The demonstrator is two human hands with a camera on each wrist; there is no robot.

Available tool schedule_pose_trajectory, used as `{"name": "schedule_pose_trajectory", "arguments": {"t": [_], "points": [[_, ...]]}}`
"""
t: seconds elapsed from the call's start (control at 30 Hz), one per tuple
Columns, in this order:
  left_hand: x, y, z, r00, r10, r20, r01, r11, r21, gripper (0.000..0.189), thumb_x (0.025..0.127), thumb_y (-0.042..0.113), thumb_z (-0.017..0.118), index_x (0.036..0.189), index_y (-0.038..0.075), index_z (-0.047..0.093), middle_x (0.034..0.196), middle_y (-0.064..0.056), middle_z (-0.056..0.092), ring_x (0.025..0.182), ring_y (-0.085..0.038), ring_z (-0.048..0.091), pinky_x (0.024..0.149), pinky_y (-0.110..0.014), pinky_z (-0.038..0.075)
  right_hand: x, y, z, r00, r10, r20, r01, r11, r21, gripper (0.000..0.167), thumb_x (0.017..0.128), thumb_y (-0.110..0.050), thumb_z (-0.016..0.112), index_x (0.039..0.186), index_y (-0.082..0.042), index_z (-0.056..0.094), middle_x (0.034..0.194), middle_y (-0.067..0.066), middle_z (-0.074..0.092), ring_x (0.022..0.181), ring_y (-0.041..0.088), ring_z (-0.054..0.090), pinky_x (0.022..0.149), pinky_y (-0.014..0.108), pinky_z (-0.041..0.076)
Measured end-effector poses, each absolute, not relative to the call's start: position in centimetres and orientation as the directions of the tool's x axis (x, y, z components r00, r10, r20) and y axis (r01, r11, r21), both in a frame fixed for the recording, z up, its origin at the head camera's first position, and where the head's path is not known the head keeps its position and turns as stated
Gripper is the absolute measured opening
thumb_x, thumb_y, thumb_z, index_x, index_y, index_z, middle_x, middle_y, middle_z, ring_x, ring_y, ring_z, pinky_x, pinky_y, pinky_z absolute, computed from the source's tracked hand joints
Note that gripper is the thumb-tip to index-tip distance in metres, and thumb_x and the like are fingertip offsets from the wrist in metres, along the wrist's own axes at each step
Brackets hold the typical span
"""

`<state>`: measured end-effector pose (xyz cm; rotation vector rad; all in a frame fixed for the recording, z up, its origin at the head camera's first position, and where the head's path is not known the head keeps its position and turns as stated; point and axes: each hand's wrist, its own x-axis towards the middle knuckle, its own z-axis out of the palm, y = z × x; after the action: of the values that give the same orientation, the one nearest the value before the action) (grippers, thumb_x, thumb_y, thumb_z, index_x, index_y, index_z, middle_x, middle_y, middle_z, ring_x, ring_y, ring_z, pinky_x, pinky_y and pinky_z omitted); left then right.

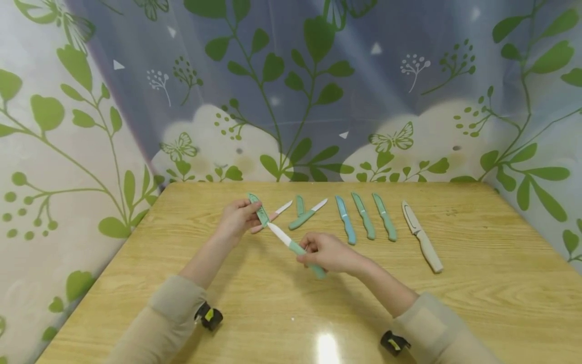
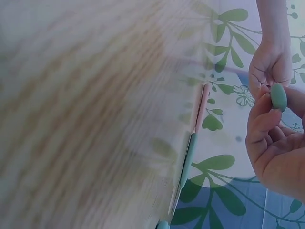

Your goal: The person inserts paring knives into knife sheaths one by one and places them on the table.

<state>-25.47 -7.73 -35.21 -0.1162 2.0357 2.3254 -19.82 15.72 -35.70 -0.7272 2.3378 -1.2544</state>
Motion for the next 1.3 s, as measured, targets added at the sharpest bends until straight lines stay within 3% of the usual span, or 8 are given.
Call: {"name": "schedule_pose_trajectory", "arguments": {"t": [0.17,0.6,0.83,1.3], "points": [[-25.39,-7.57,-35.19,-0.995,-0.009,-0.095,-0.093,-0.157,0.983,0.011,0.091,0.009,0.059,0.091,-0.001,0.055,0.07,-0.006,0.061,0.061,-0.013,0.061,0.062,-0.024,0.054,-19.82,15.56,-35.81,-0.798,-0.596,-0.09,-0.244,0.456,-0.856,0.023,0.09,-0.019,0.061,0.099,0.0,0.053,0.075,0.015,0.061,0.053,0.012,0.042,0.044,0.024,0.037],[-25.47,-7.43,-35.31,-0.995,-0.031,-0.095,-0.088,-0.183,0.979,0.01,0.091,0.009,0.058,0.089,-0.001,0.055,0.071,-0.006,0.06,0.062,-0.014,0.062,0.067,-0.028,0.055,-19.72,14.95,-35.99,-0.816,-0.574,-0.073,-0.245,0.457,-0.855,0.023,0.09,-0.017,0.061,0.1,0.001,0.053,0.074,0.017,0.061,0.049,0.011,0.042,0.042,0.023,0.037],[-25.36,-7.22,-35.42,-0.991,-0.036,-0.127,-0.116,-0.216,0.969,0.01,0.091,0.009,0.059,0.086,0.002,0.055,0.072,-0.005,0.061,0.064,-0.013,0.062,0.078,-0.035,0.054,-19.67,14.84,-36.05,-0.812,-0.579,-0.069,-0.252,0.455,-0.854,0.022,0.09,-0.018,0.061,0.1,0.001,0.053,0.073,0.016,0.061,0.049,0.012,0.044,0.042,0.024,0.039],[-25.33,-6.98,-35.6,-0.996,0.049,-0.075,-0.084,-0.228,0.97,0.007,0.089,0.0,0.059,0.092,-0.004,0.054,0.082,-0.008,0.056,0.071,-0.015,0.061,0.076,-0.03,0.053,-19.71,14.89,-36.24,-0.81,-0.583,-0.063,-0.262,0.456,-0.85,0.021,0.09,-0.018,0.061,0.097,0.0,0.053,0.073,0.017,0.062,0.052,0.014,0.049,0.044,0.028,0.044]]}}
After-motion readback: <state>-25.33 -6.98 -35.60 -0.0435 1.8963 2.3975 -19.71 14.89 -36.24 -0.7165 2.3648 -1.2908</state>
